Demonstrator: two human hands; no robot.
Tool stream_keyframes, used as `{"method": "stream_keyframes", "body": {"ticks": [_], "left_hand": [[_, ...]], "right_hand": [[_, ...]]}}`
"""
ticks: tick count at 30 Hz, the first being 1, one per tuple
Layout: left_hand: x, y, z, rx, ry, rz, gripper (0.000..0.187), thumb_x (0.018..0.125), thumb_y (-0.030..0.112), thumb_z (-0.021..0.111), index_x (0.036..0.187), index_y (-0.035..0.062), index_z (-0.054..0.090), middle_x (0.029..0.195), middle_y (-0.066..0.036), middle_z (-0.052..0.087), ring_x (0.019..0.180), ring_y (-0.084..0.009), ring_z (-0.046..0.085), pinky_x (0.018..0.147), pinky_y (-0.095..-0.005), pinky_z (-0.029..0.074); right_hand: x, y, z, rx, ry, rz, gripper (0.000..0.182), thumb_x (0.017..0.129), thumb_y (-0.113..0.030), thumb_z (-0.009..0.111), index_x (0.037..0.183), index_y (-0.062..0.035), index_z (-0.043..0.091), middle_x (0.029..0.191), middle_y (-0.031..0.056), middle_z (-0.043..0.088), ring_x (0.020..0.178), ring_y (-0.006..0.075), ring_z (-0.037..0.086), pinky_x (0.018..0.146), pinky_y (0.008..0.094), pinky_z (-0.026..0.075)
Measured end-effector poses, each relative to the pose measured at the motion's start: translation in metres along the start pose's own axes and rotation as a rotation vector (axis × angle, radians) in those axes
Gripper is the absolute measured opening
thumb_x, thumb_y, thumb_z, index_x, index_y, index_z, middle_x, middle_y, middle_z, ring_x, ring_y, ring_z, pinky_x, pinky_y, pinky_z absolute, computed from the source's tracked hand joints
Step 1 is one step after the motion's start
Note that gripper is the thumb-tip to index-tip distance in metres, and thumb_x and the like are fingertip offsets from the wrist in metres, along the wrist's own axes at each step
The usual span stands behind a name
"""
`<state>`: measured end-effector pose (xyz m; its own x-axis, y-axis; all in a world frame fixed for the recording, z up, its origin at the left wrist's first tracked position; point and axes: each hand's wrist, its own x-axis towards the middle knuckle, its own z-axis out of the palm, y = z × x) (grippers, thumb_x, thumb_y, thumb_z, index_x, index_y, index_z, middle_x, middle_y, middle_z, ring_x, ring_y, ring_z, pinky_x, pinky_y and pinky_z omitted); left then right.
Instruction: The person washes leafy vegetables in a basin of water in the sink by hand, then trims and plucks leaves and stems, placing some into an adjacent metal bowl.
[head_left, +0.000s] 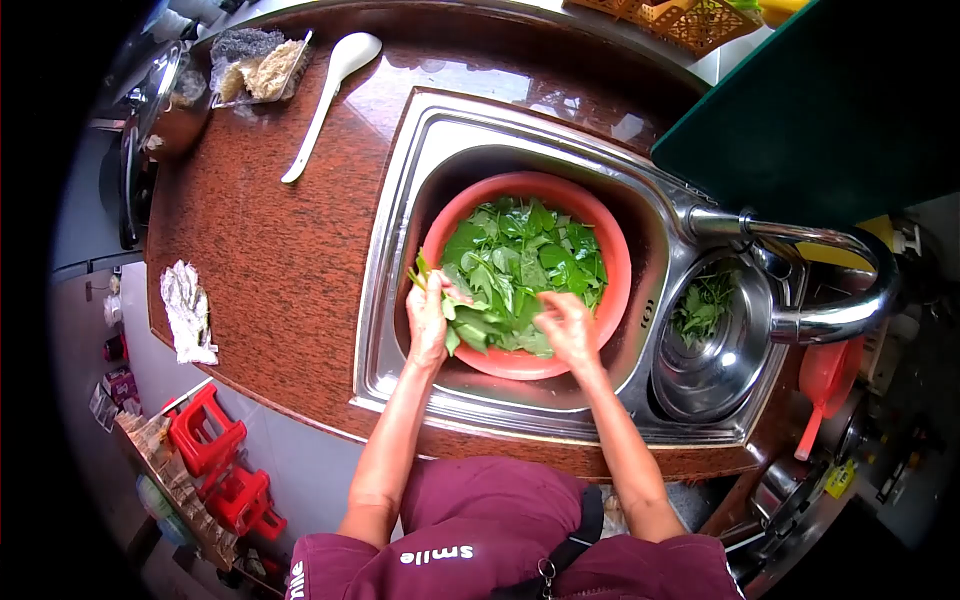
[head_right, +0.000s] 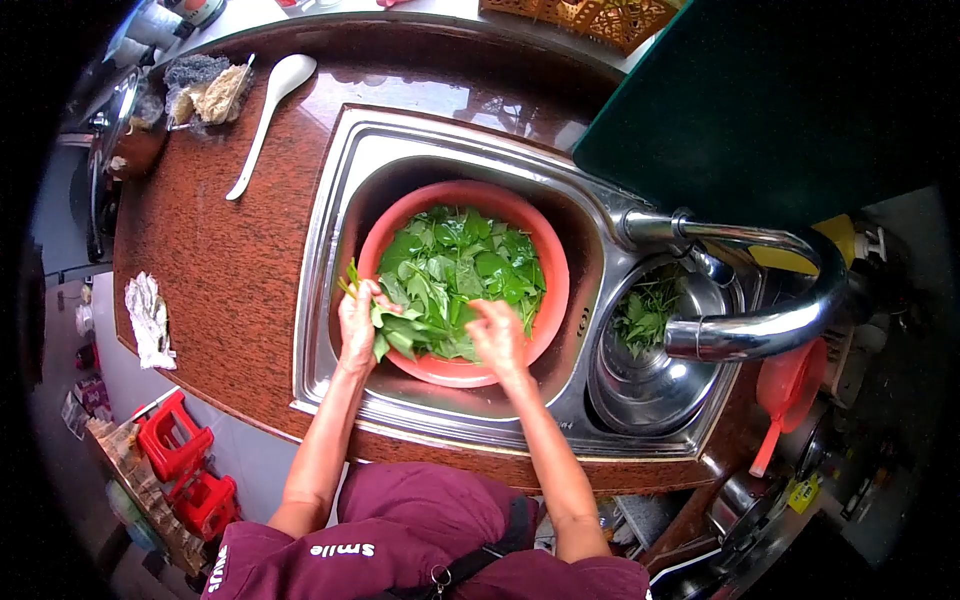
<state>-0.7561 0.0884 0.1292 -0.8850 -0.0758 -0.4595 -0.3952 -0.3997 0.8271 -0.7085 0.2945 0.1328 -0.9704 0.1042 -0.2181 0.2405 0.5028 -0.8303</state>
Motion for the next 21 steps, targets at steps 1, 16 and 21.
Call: {"method": "stream_keyframes", "body": {"ticks": [1,16,21], "left_hand": [[0.001,0.007,-0.002,-0.041,0.003,-0.043,0.023,0.093,0.029,0.044,0.084,0.0083,0.048,0.061,-0.002,0.048,0.055,-0.0138,0.052,0.061,-0.0286,0.049],[-0.019,0.007,0.007,0.168,-0.096,-0.246,0.016,0.075,0.011,0.068,0.088,0.0034,0.061,0.063,0.004,0.054,0.056,-0.005,0.051,0.053,-0.0179,0.042],[-0.027,0.004,0.03,0.203,-0.334,-0.379,0.021,0.075,0.013,0.069,0.093,0.0023,0.063,0.067,0.003,0.056,0.057,-0.0038,0.049,0.052,-0.0171,0.039]], "right_hand": [[0.002,0.012,-0.011,-0.074,0.106,-0.002,0.029,0.069,0.001,0.058,0.097,-0.0037,0.06,0.082,0.0122,0.057,0.07,0.0238,0.058,0.066,0.0341,0.047],[-0.006,-0.002,-0.038,-0.354,0.114,0.366,0.02,0.07,-0.016,0.066,0.073,0.0021,0.061,0.072,0.0188,0.059,0.067,0.0346,0.06,0.061,0.0422,0.046],[-0.019,-0.034,-0.041,-0.092,0.103,0.172,0.014,0.071,-0.009,0.067,0.077,0.0013,0.062,0.066,0.0126,0.054,0.058,0.0238,0.055,0.056,0.0334,0.044]]}}
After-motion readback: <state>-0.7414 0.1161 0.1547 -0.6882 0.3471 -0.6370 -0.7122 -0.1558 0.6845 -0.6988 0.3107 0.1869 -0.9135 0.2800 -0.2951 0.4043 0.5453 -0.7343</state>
